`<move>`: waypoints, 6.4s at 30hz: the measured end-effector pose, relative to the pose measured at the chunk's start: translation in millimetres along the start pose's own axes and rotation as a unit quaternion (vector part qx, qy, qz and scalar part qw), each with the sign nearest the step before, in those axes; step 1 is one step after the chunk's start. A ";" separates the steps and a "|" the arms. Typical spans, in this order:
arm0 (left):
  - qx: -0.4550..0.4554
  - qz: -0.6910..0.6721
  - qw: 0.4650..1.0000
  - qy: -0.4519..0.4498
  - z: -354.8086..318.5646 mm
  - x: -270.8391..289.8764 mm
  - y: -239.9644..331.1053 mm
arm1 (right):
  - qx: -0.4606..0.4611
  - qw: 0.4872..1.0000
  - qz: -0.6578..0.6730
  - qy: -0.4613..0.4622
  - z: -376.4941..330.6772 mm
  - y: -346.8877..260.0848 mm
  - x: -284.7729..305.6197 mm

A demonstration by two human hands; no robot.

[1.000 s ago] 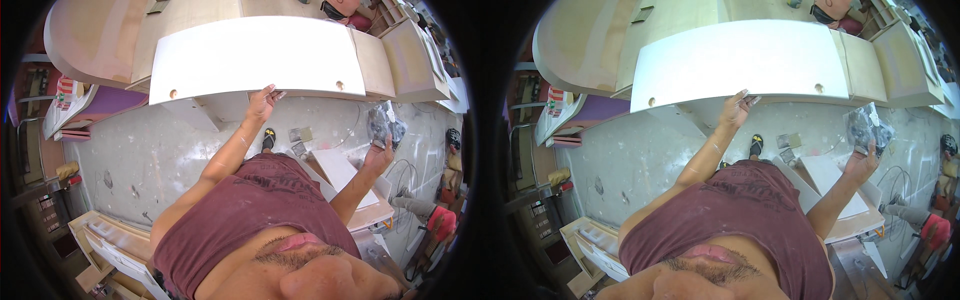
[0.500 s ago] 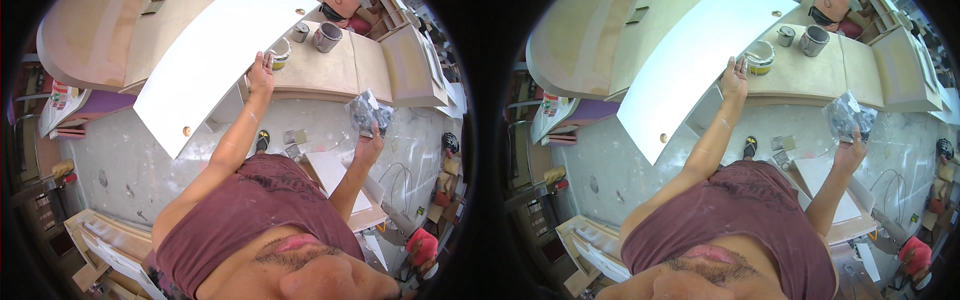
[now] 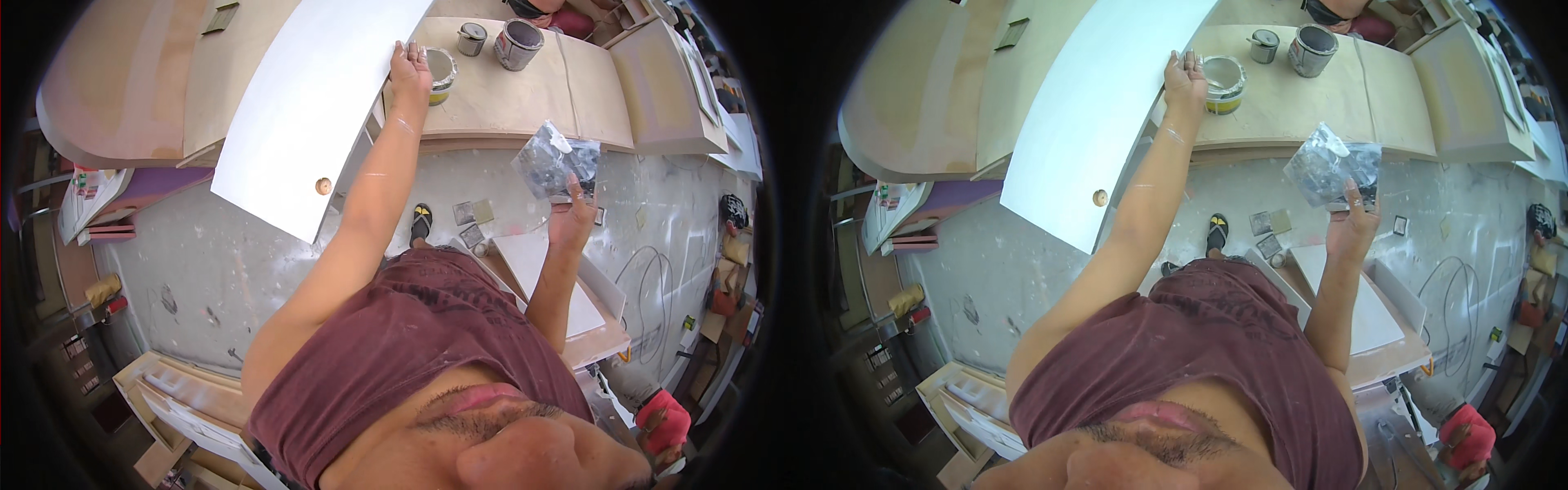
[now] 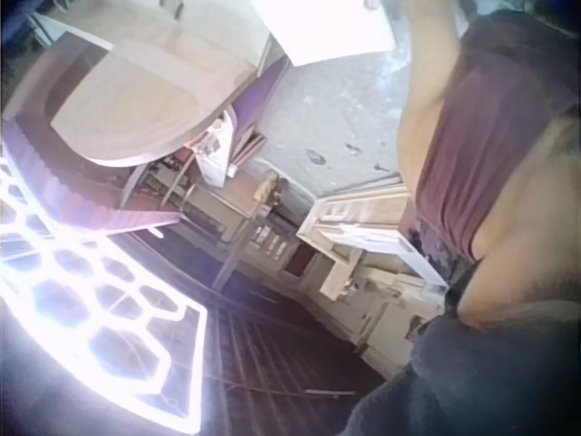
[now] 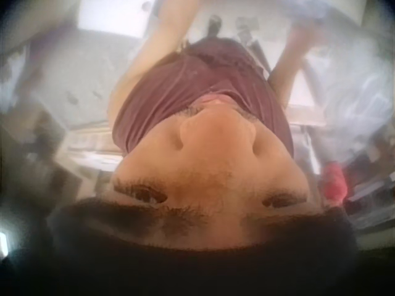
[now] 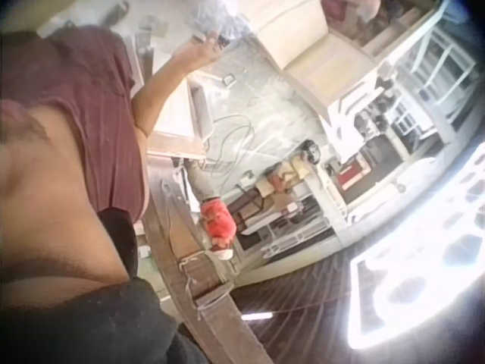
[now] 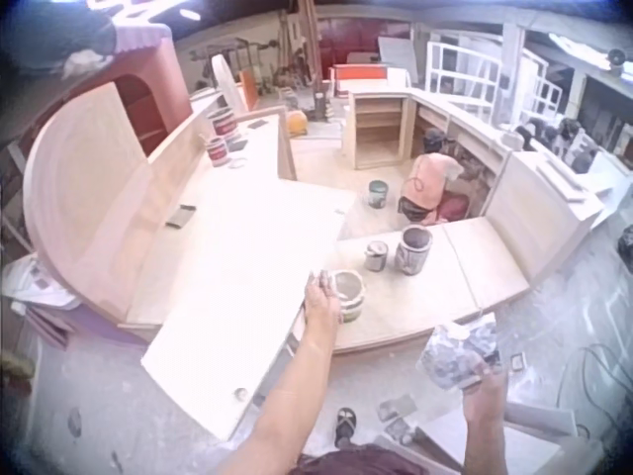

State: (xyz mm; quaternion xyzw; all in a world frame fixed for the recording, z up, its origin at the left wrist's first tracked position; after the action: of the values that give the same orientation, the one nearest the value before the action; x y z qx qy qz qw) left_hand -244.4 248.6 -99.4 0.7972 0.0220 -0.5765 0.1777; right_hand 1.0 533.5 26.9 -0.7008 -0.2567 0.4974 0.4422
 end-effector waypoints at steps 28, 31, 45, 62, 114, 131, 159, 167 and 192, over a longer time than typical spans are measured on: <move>0.220 0.388 0.894 -0.043 -273.8 3.7 67.6 | -0.139 0.975 0.016 -0.172 -21.3 71.2 -93.5; 0.198 0.378 0.904 -0.015 -286.7 21.6 81.5 | -0.134 0.976 0.005 -0.169 -35.6 80.4 -91.9; 0.103 0.324 0.940 -0.009 -350.4 46.9 215.0 | 0.040 0.920 -0.268 -0.283 15.1 151.1 -131.2; 0.117 0.232 0.964 0.057 -353.6 115.4 307.1 | 0.114 0.902 -0.376 -0.177 -39.4 179.8 -164.7; 0.145 0.311 0.939 0.010 -343.2 99.3 304.8 | 0.067 0.947 -0.287 -0.130 -140.7 209.0 -166.3; 0.131 0.296 0.946 0.023 -345.7 109.4 314.2 | -0.184 0.942 -0.156 -0.232 -143.6 217.6 -168.1; 0.157 0.411 0.896 0.049 -348.9 99.9 313.7 | -0.024 0.918 -0.311 -0.244 -136.6 202.1 -149.3; 0.192 0.371 0.909 -0.002 -353.8 81.1 291.3 | -0.051 0.936 -0.298 -0.181 -120.8 207.9 -123.1; 0.009 0.547 0.833 -0.079 -376.6 19.6 257.1 | -0.308 0.910 0.097 -0.261 -170.9 140.1 -119.5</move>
State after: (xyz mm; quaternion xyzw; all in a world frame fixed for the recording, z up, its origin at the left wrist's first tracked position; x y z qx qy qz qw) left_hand 167.0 120.9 51.3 0.6326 -0.4371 -0.4462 0.4579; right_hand 103.0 308.9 -20.0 -0.6687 -0.4343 0.5993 0.0712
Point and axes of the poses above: each hand's wrist, its own z-axis towards the middle knuckle, its own x-axis out of the back of the hand, y = z × x, the point moved 4 cm from there along z, towards the middle knuckle, and after that the axes turned 5 degrees about -y, right-handed, at the moved point
